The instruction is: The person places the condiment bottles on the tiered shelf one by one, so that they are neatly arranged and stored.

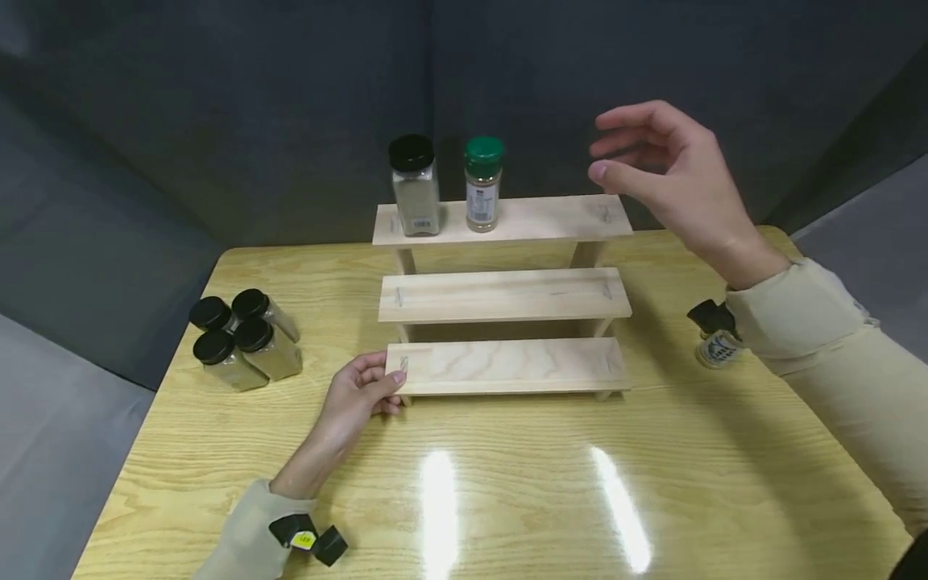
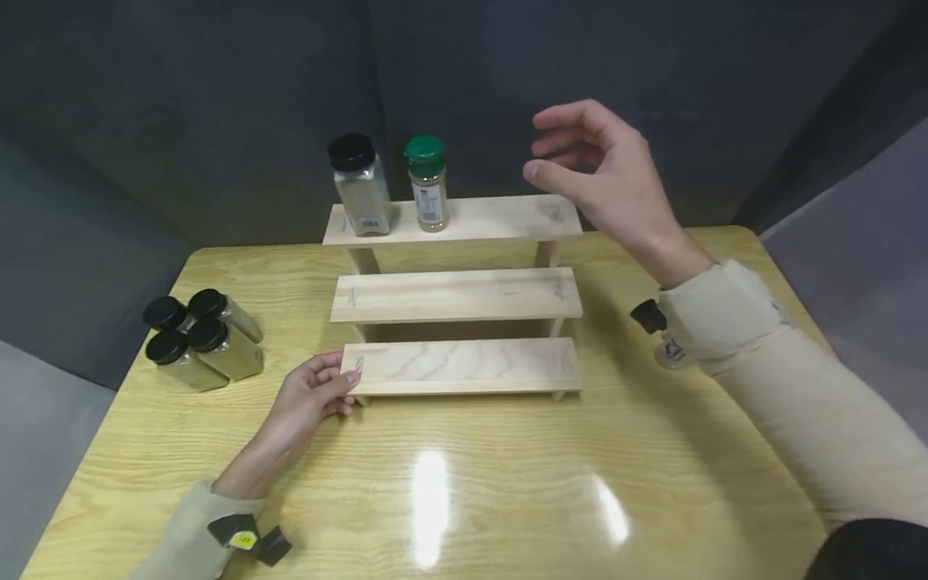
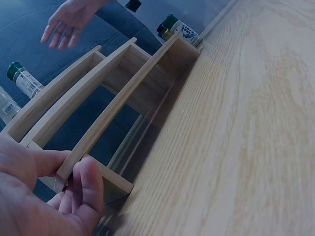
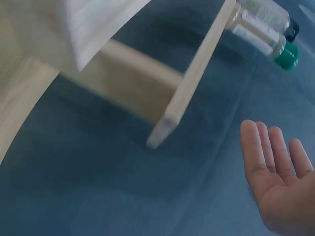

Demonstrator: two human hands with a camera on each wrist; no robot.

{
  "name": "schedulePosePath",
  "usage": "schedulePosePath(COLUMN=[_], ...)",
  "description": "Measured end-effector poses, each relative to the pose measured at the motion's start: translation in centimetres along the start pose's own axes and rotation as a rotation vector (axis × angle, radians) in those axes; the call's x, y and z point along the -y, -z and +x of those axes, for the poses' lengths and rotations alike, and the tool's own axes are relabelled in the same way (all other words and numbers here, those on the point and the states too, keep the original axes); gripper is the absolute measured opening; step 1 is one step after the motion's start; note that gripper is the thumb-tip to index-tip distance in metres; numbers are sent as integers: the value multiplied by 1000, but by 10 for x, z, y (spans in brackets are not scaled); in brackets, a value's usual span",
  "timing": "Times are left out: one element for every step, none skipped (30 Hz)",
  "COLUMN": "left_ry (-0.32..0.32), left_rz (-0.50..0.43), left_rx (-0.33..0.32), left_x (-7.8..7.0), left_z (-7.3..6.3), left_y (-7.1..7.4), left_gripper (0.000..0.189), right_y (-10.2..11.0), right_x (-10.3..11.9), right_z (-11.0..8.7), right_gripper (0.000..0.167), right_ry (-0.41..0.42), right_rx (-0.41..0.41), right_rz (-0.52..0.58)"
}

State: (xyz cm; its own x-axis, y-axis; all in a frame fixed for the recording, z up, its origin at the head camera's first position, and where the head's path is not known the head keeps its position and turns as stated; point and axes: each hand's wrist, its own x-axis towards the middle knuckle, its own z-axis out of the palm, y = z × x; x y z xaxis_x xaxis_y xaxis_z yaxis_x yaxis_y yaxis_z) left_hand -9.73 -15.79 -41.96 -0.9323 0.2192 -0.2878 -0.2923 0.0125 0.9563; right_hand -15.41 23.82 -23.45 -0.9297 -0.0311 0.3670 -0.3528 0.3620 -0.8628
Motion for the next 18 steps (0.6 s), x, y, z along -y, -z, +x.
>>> schedulePosePath(left_ry=[-1,-2,-3,-5,-5,-5,-4,-3,-3,-2,-2,-2,-1,-1,0,1,3,5], left_rz=[1,3,4,7,10,11,12,11,9,10,9,11,11,10,9,9,8,8], left_rx=[2,2,4,5,6,7,6,4,2,-1,-3,-5,-7,-9,-11,-11,-12,-13], left_x=[0,0,0,0,0,0,0,0,-1,-1,-1,-2,-2,-2,-2,-2,-2,-2], left_z=[0,0,1,1,1,1,1,1,1,1,1,1,1,1,1,1,0,0], left_y=[1,1,2,3,4,5,6,7,8,8,9,9,10,10,10,11,11,11], left_gripper=[42,42,42,41,41,41,41,41,42,42,42,42,42,42,42,42,42,42], right_y=[6,12,17,23,28,33,38,42,46,50,54,58,61,64,67,70,73,75], right_x=[0,0,0,0,0,-1,-2,-4,-5,-7,-9,-11,-14,-16,-18,-21,-23,-26], right_z=[-3,-6,-9,-13,-16,-20,-23,-27,-31,-34,-37,-41,-44,-48,-51,-54,-58,-62], right_gripper=[44,45,45,45,45,44,44,44,44,44,44,45,45,45,46,46,46,46], right_ry=[-10,-16,-24,-31,-38,-46,-52,-59,-69,-79,-91,-107,-121,-135,-149,-161,-171,-179], right_rx=[-9,-20,-31,-41,-49,-55,-58,-58,-59,-60,-60,-61,-61,-62,-62,-64,-64,-66], right_rz=[-10,-24,-40,-56,-69,-81,-95,-102,-107,-109,-112,-119,-127,-137,-150,-162,-175,-191])
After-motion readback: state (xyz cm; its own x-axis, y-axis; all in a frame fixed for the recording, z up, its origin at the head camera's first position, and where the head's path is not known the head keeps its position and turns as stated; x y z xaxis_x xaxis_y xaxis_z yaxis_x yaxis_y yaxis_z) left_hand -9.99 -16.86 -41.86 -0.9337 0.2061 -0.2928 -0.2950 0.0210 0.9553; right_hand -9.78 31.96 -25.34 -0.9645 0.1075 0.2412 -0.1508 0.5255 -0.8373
